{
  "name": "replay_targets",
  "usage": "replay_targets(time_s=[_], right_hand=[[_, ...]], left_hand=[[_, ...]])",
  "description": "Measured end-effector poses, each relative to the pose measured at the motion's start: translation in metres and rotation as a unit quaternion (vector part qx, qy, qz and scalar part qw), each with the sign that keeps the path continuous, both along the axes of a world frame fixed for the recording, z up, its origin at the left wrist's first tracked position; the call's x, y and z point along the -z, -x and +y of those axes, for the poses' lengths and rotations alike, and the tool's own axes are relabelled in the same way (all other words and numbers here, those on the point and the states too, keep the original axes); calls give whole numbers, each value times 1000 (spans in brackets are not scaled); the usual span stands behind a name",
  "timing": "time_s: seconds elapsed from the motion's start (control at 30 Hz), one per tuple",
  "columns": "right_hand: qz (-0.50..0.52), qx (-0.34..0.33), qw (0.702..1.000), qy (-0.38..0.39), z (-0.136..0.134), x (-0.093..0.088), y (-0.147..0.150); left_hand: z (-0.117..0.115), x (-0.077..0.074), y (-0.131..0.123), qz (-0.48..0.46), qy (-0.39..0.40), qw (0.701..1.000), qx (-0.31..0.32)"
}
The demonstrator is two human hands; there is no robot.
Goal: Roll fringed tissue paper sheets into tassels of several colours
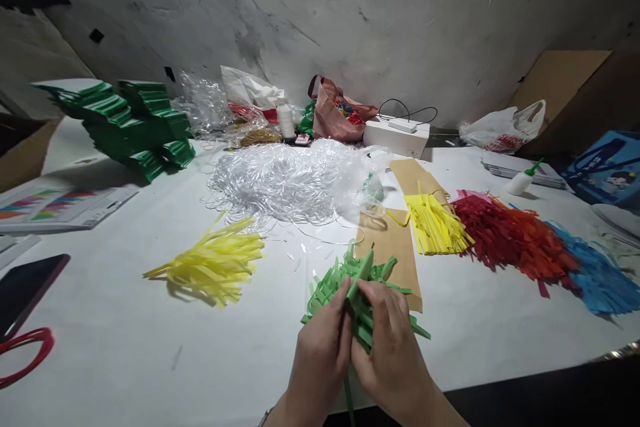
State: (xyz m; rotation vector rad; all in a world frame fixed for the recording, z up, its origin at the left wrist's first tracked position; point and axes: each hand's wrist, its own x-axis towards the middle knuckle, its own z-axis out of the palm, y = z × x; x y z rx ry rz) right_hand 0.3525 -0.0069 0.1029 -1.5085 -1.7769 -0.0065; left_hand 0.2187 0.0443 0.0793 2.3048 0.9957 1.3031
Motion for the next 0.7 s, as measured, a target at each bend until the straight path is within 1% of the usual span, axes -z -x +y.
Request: replay_targets(time_s=[0.13, 0.23, 0.4, 0.47, 0.53, 0.63, 0.7], right_hand=[[-2, 26, 1000, -15, 3, 2, 1], [-6, 58, 997, -55, 7, 2, -1], [-10, 40, 995, -87, 9, -6, -13], [-17, 44, 994, -101, 8, -7, -16], [-32, 42, 994, -100, 7, -6, -15], [-58, 34, 995, -76, 6, -3, -9], [-76, 42, 994, -73, 7, -1, -5]], left_hand=[[2, -4, -2, 30, -47, 998, -5], [2, -8, -3, 37, -67, 997, 3], [4, -9, -2, 44, -78, 996, 12], [4, -8, -2, 47, -79, 996, 8], [5, -7, -3, 51, -77, 996, 8], [5, -6, -4, 56, -80, 995, 10], [5, -5, -5, 61, -89, 994, 11]])
